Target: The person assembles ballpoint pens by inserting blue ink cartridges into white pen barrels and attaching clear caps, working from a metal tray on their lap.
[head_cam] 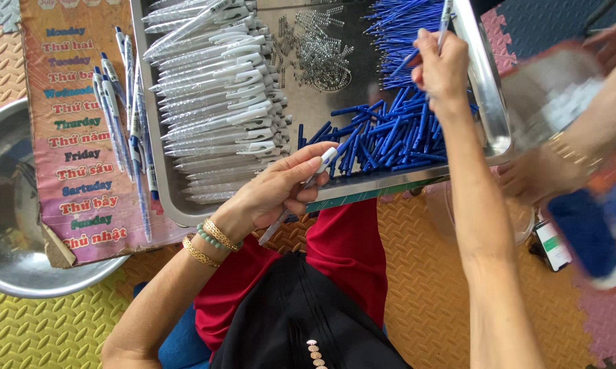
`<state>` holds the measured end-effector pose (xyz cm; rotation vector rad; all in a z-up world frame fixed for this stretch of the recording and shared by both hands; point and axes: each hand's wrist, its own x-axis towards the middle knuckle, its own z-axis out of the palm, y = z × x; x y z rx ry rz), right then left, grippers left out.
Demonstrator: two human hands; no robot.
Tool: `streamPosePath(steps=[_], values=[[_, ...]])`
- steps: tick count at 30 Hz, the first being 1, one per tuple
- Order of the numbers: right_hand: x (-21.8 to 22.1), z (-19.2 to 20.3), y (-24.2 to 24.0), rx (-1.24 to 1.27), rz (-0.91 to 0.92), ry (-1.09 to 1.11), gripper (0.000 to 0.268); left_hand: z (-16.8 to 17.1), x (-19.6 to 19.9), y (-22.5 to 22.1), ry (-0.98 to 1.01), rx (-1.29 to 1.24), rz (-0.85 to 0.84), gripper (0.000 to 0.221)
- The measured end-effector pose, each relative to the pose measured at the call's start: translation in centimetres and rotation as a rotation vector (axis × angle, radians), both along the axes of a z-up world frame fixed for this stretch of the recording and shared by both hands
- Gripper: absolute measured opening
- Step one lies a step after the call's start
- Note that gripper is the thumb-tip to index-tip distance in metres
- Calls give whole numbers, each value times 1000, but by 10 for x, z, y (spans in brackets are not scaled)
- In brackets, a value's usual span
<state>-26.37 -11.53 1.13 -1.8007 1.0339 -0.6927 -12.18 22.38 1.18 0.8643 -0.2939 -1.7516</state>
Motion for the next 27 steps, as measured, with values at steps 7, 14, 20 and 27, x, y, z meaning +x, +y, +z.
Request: streamPosePath(steps=[7, 14, 20, 27], values=[[-50, -9, -31, -307, 157, 427, 30, -13, 10, -3, 22, 6, 11, 47], [-52, 29, 46, -373, 161, 348, 32, -3, 11, -26, 32, 39, -7, 48], [-12, 38, 139, 301, 401, -155, 18, -11, 9, -40, -149, -98, 52, 53], [-4, 10, 109, 442, 339, -331, 20, 0, 21, -58, -264, -75, 47, 48]])
